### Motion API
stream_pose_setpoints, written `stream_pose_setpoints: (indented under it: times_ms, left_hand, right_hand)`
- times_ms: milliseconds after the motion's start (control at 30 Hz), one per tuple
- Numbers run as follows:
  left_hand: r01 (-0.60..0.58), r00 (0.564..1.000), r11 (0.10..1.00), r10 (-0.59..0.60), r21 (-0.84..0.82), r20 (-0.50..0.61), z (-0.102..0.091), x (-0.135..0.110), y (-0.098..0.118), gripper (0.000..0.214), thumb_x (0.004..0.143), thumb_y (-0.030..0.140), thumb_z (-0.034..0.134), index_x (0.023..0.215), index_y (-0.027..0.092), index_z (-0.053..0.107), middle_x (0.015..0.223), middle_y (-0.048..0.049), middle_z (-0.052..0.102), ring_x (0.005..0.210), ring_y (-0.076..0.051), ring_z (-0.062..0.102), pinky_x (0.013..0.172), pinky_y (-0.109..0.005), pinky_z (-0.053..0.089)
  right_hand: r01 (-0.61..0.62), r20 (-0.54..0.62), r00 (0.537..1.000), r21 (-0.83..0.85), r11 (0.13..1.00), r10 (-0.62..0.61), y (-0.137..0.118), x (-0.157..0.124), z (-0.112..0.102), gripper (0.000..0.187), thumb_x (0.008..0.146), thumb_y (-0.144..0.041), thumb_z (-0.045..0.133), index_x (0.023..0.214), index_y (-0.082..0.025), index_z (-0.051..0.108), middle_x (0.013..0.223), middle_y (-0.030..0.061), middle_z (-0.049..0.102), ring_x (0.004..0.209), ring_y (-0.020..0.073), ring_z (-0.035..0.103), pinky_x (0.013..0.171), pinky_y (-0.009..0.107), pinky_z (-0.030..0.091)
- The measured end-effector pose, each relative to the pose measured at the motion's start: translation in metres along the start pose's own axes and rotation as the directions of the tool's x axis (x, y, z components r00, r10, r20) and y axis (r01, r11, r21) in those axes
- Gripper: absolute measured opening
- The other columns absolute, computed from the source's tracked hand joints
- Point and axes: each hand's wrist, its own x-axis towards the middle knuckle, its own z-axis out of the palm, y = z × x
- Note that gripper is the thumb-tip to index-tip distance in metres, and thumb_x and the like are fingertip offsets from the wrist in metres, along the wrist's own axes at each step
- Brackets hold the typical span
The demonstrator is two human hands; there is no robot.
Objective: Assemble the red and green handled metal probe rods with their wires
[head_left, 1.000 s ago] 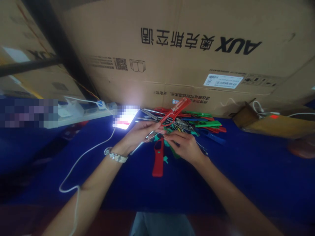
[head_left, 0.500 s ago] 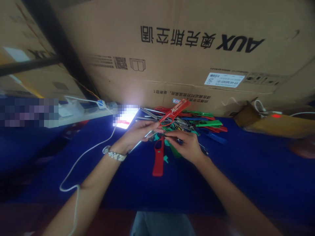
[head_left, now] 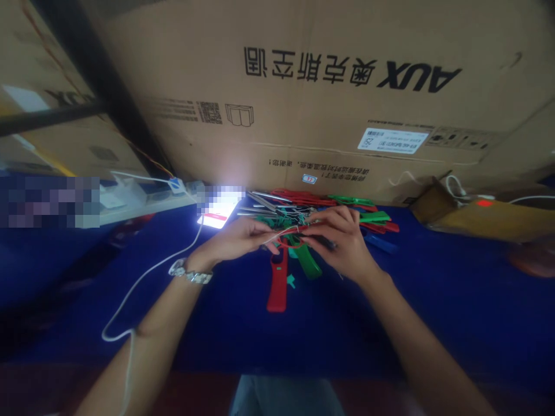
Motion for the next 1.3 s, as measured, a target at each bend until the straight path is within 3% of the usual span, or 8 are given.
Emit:
stream_pose_setpoints:
  times_ms: [133, 333, 833, 1067, 1300]
  left_hand:
    - [-0.016, 0.996, 1.000, 0.016, 0.001, 0.087, -0.004, -0.002, 0.001, 0.035, 0.094, 0.045, 0.056, 0.094, 0.018, 0.079, 0.080, -0.0068, 0.076, 0.048, -0.008, 0.039, 0.047, -0.022, 0.026]
    - [-0.027, 0.995, 0.999, 0.023, 0.038, 0.101, -0.007, -0.003, 0.002, 0.037, 0.093, 0.046, 0.057, 0.090, 0.017, 0.079, 0.065, -0.0026, 0.069, 0.049, -0.008, 0.040, 0.049, -0.021, 0.028]
    - [0.012, 0.998, 0.996, -0.017, 0.090, 0.057, -0.008, -0.002, -0.003, 0.037, 0.092, 0.047, 0.058, 0.088, 0.016, 0.078, 0.080, -0.0060, 0.075, 0.064, -0.012, 0.055, 0.060, -0.024, 0.037]
    - [0.020, 0.997, 0.982, -0.034, 0.187, 0.070, -0.012, -0.004, -0.006, 0.046, 0.092, 0.055, 0.054, 0.088, 0.017, 0.079, 0.060, -0.0004, 0.059, 0.050, -0.010, 0.034, 0.049, -0.026, 0.023]
    - [0.012, 0.998, 0.986, -0.023, 0.167, 0.062, -0.011, -0.003, -0.007, 0.047, 0.091, 0.056, 0.055, 0.086, 0.016, 0.079, 0.059, 0.0000, 0.057, 0.052, -0.010, 0.035, 0.050, -0.025, 0.023]
  right_hand:
    - [-0.036, 0.054, 0.998, 0.068, 0.997, 0.032, 0.006, -0.002, -0.001, 0.005, 0.086, -0.026, 0.073, 0.091, -0.028, 0.075, 0.107, 0.0029, 0.071, 0.099, 0.0229, 0.062, 0.085, 0.042, 0.041]
    - [-0.025, 0.094, 0.996, 0.213, 0.977, 0.005, 0.011, -0.004, -0.001, 0.006, 0.088, -0.023, 0.071, 0.093, -0.023, 0.075, 0.105, 0.0062, 0.069, 0.096, 0.0216, 0.065, 0.083, 0.040, 0.048]
    - [0.032, 0.240, 0.970, 0.061, 0.998, -0.046, 0.006, 0.003, -0.005, 0.004, 0.089, -0.022, 0.069, 0.091, -0.023, 0.072, 0.106, 0.0046, 0.072, 0.099, 0.0230, 0.062, 0.084, 0.040, 0.045]
    - [0.029, 0.316, 0.948, 0.062, 0.998, -0.048, 0.007, 0.009, -0.007, 0.009, 0.088, -0.020, 0.069, 0.093, -0.025, 0.074, 0.104, 0.0017, 0.072, 0.096, 0.0199, 0.065, 0.083, 0.038, 0.042]
    - [0.008, 0.273, 0.962, 0.083, 0.997, -0.031, 0.010, 0.003, -0.009, 0.008, 0.088, -0.021, 0.068, 0.094, -0.025, 0.072, 0.107, 0.0035, 0.071, 0.099, 0.0215, 0.066, 0.086, 0.039, 0.043]
